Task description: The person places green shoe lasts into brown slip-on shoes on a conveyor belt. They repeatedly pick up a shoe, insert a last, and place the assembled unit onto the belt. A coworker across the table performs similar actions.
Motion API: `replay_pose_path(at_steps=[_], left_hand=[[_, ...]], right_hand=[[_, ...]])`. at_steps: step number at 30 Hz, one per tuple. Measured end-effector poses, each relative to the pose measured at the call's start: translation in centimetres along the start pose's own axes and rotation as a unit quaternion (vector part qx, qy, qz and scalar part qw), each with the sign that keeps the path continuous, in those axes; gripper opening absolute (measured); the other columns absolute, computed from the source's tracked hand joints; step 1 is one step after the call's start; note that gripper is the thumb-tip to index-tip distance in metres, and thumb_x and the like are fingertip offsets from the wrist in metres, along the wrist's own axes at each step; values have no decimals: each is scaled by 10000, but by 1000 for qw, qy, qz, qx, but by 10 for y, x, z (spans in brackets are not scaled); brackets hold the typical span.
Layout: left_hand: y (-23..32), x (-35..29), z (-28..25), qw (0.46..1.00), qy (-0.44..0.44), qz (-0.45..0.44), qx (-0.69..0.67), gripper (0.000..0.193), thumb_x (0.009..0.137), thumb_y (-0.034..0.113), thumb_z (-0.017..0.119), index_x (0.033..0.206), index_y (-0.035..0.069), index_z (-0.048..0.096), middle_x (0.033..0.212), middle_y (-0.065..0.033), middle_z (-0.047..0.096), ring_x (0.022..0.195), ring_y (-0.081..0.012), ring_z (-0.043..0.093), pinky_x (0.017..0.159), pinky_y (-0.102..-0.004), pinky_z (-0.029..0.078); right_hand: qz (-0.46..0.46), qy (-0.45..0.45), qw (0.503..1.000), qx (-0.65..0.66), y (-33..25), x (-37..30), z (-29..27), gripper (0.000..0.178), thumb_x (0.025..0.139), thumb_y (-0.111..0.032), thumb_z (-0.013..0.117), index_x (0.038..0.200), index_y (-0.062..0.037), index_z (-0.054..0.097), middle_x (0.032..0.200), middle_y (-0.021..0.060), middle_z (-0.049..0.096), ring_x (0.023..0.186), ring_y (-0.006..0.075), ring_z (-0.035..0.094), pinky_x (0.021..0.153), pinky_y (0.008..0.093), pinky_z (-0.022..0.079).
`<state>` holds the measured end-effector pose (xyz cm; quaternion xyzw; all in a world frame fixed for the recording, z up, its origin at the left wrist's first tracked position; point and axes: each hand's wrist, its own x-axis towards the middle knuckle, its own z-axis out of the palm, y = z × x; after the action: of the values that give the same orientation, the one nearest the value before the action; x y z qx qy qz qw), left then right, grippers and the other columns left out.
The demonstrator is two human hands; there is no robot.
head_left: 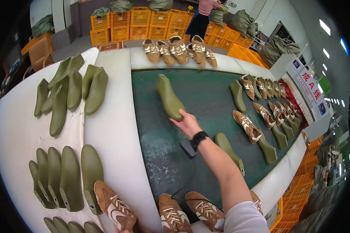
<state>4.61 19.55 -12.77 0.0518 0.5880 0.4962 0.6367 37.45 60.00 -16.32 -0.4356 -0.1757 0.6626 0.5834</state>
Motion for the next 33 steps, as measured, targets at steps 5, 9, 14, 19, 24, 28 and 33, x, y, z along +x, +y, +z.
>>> replay_pose_path(at_steps=[5,9,14,19,24,28,33], left_hand=[[-5,0,1,998,4,32,50,533,888,157,522,1369,-13,365,1309,-147,486,1173,-283,494,985,-404,427],[-9,3,0,997,-2,37,65,520,892,162,516,1361,-15,379,1308,-149,488,1173,-287,497,973,-416,440],[-8,9,1,998,-39,28,51,505,896,169,509,1351,-19,396,1306,-152,492,1173,-291,500,958,-432,457],[-6,4,12,994,-19,52,93,488,910,188,489,1340,-30,417,1317,-154,493,1194,-300,493,941,-461,474],[-5,16,12,990,-55,77,103,494,907,204,499,1341,-20,424,1319,-141,497,1201,-295,486,968,-464,450],[-9,30,-3,995,-77,52,-23,431,854,199,583,1259,102,475,1142,-70,589,1010,-223,595,859,-374,506],[-13,35,1,988,-92,124,19,414,847,167,582,1225,87,431,1129,-98,567,993,-252,586,840,-389,506]], right_hand=[[21,138,988,-66,-57,7,-113,356,930,-138,508,1199,79,425,1193,198,506,1007,314,587,807,400,577],[20,221,972,-81,-65,48,-156,306,919,-70,465,1201,40,421,1180,189,510,965,312,594,742,370,591],[-47,123,991,-21,-55,92,-139,385,885,13,407,1262,-55,377,1288,143,428,1098,314,514,897,419,496],[50,176,968,-172,-77,48,-135,524,884,-54,471,1383,-125,328,1266,94,469,1080,217,518,869,402,469],[-62,7,847,-527,-139,-70,-186,466,798,-201,600,1240,-64,541,942,113,665,845,225,631,788,339,489],[-65,5,592,-803,-135,-195,-234,507,769,-375,627,1184,-94,551,1049,165,645,988,346,610,837,422,483],[-12,104,620,-778,-83,-273,-249,406,836,-223,593,1193,-67,480,1000,246,628,953,385,610,818,469,478]])
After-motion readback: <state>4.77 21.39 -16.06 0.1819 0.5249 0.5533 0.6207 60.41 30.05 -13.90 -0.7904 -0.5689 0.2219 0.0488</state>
